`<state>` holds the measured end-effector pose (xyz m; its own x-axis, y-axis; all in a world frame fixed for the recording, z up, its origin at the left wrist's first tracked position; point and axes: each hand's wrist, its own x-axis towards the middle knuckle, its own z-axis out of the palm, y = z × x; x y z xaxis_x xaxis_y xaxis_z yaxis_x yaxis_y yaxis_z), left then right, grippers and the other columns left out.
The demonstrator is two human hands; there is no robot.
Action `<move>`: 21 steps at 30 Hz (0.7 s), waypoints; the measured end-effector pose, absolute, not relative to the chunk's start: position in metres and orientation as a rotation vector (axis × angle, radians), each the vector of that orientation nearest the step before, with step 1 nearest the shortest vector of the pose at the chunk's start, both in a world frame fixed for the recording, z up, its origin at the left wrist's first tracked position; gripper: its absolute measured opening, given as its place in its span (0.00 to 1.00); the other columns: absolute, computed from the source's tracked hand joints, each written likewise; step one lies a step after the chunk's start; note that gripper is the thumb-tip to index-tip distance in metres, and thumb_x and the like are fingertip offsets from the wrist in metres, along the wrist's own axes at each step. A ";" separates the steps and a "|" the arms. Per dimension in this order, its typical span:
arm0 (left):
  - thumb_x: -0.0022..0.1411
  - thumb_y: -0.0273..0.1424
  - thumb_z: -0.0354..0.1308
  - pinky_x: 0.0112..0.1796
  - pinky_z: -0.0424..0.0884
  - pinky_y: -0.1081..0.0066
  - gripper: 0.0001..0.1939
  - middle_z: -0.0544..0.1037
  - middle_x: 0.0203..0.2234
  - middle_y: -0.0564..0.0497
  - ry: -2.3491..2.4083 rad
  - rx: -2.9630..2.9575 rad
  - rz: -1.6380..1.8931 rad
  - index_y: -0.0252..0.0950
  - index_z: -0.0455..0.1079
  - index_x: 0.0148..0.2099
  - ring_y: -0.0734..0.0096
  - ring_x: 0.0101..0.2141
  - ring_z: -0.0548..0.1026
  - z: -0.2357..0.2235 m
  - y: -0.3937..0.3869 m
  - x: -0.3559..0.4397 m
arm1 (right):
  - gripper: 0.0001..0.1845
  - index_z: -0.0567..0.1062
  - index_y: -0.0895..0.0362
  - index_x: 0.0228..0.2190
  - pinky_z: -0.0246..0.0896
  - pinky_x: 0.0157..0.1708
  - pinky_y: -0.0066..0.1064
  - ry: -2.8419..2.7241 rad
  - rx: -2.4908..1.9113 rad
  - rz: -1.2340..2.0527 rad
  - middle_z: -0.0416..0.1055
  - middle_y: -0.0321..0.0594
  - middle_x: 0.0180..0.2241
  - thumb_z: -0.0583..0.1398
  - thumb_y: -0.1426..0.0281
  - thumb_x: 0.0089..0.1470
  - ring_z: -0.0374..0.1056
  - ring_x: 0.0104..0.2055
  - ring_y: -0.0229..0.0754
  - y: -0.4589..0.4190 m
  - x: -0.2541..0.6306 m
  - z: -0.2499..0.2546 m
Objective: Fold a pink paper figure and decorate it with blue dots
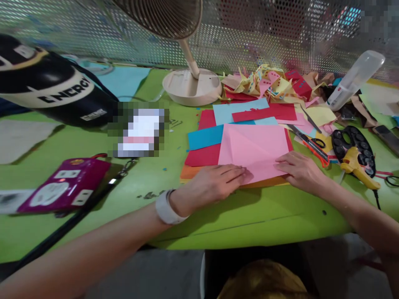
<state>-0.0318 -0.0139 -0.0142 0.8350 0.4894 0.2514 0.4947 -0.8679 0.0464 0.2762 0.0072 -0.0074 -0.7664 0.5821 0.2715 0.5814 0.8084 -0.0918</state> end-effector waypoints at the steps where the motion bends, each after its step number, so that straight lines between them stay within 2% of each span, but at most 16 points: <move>1: 0.72 0.22 0.41 0.52 0.73 0.65 0.22 0.80 0.50 0.44 -0.810 -2.988 -0.387 0.37 0.73 0.56 0.64 0.51 0.77 -0.013 -0.014 -0.032 | 0.16 0.79 0.55 0.40 0.72 0.43 0.41 -2.703 -0.884 0.004 0.77 0.47 0.44 0.57 0.80 0.54 0.72 0.45 0.49 0.007 0.276 -0.007; 9: 0.72 0.25 0.42 0.51 0.73 0.65 0.19 0.81 0.48 0.45 -0.863 -3.008 -0.487 0.38 0.74 0.53 0.64 0.49 0.79 -0.016 -0.011 -0.033 | 0.15 0.80 0.55 0.41 0.72 0.43 0.40 -2.622 -0.868 0.027 0.78 0.46 0.43 0.57 0.79 0.55 0.73 0.45 0.48 0.007 0.277 -0.009; 15: 0.73 0.35 0.46 0.43 0.75 0.66 0.16 0.82 0.43 0.46 -1.012 -3.044 -0.620 0.38 0.74 0.49 0.62 0.43 0.80 -0.011 -0.008 -0.028 | 0.12 0.80 0.55 0.38 0.71 0.43 0.38 -2.533 -0.919 0.223 0.78 0.44 0.41 0.57 0.75 0.59 0.73 0.44 0.45 0.011 0.274 -0.008; 21: 0.72 0.41 0.48 0.34 0.73 0.71 0.16 0.82 0.35 0.47 -1.440 -3.024 -0.878 0.37 0.73 0.44 0.66 0.34 0.80 -0.008 -0.005 -0.020 | 0.09 0.79 0.55 0.34 0.68 0.40 0.38 -2.408 -1.104 0.390 0.77 0.43 0.36 0.59 0.66 0.62 0.72 0.40 0.45 0.016 0.268 -0.010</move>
